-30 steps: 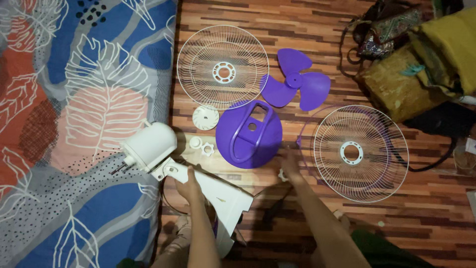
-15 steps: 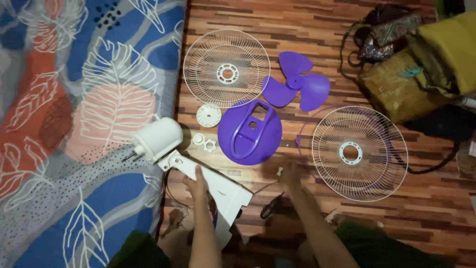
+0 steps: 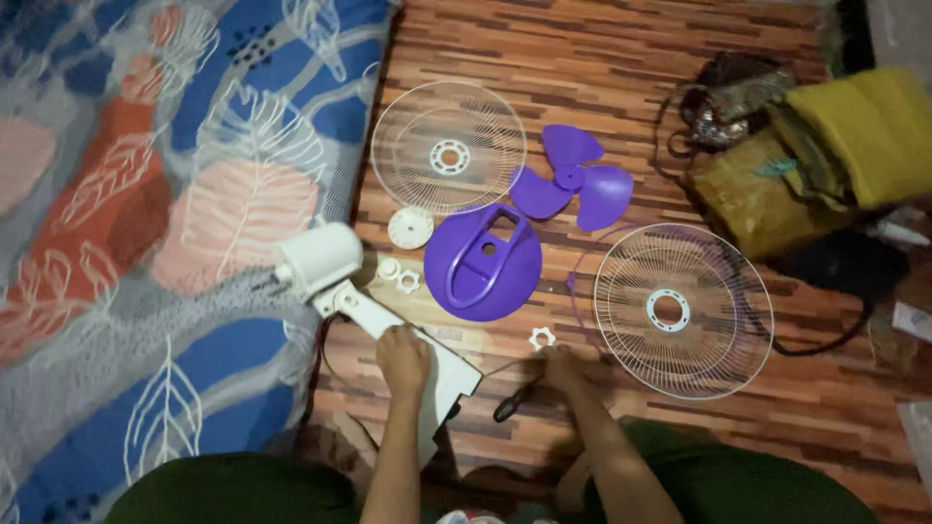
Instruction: The person disassembles a purple and white table fan on the floor. They remove the front grille, unscrew the central nut to detach the blades, and then remove the rear grille and motor housing components.
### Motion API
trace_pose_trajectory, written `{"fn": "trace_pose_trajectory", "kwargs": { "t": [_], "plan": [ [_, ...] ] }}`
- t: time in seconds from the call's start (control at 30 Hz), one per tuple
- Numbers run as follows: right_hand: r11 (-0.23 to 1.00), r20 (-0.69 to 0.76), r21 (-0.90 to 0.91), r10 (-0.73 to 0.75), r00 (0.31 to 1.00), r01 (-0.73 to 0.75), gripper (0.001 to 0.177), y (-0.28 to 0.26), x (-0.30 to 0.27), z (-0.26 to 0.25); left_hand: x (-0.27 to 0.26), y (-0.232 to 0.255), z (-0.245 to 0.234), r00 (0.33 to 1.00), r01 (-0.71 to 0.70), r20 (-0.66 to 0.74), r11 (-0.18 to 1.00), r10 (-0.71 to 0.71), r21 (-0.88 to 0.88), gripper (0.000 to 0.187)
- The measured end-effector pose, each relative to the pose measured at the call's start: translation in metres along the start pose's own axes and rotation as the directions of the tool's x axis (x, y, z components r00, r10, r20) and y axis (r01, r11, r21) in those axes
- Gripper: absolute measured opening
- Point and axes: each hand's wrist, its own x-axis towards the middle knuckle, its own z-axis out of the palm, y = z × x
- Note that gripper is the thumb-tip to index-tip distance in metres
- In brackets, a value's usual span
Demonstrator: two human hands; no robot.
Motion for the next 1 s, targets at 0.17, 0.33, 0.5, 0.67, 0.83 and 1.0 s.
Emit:
{"fn": "trace_pose_trajectory", "kwargs": {
  "t": [0.17,0.33,0.5,0.67,0.83,1.0],
  "plan": [
    [0.979,-0.279,-0.072,0.163,0.946,-0.19,0.04,-0.002,-0.006,0.002,0.027,-0.003,0.034,0.904,-0.297,0.342,0.953,0.257,0.068,0.021],
    [0.984,-0.308,-0.144,0.056,0.95,-0.105,0.053,0.001,0.004,0.006,0.056,-0.025,0.073,0.857,-0.23,0.498,0.964,0.136,0.133,0.028],
    [0.995,-0.227,-0.08,0.041,0.973,-0.06,0.074,0.003,0.024,0.007,0.085,-0.034,0.099,0.835,-0.048,0.544,0.973,-0.086,0.228,0.035],
    [0.982,-0.176,-0.153,0.084,0.981,-0.111,0.067,0.006,0.027,0.016,0.104,-0.049,0.128,0.905,-0.169,0.424,0.875,-0.044,0.454,0.038],
    [0.877,-0.092,-0.431,0.189,0.978,-0.211,0.078,0.003,0.031,0.011,0.122,-0.075,0.135,0.862,-0.361,0.501,0.788,0.078,0.499,0.021],
    [0.988,-0.347,-0.124,0.041,0.937,-0.089,0.061,0.011,0.042,0.015,0.13,-0.08,0.14,0.878,-0.274,0.479,0.831,0.011,0.484,0.033]
  ]
}}
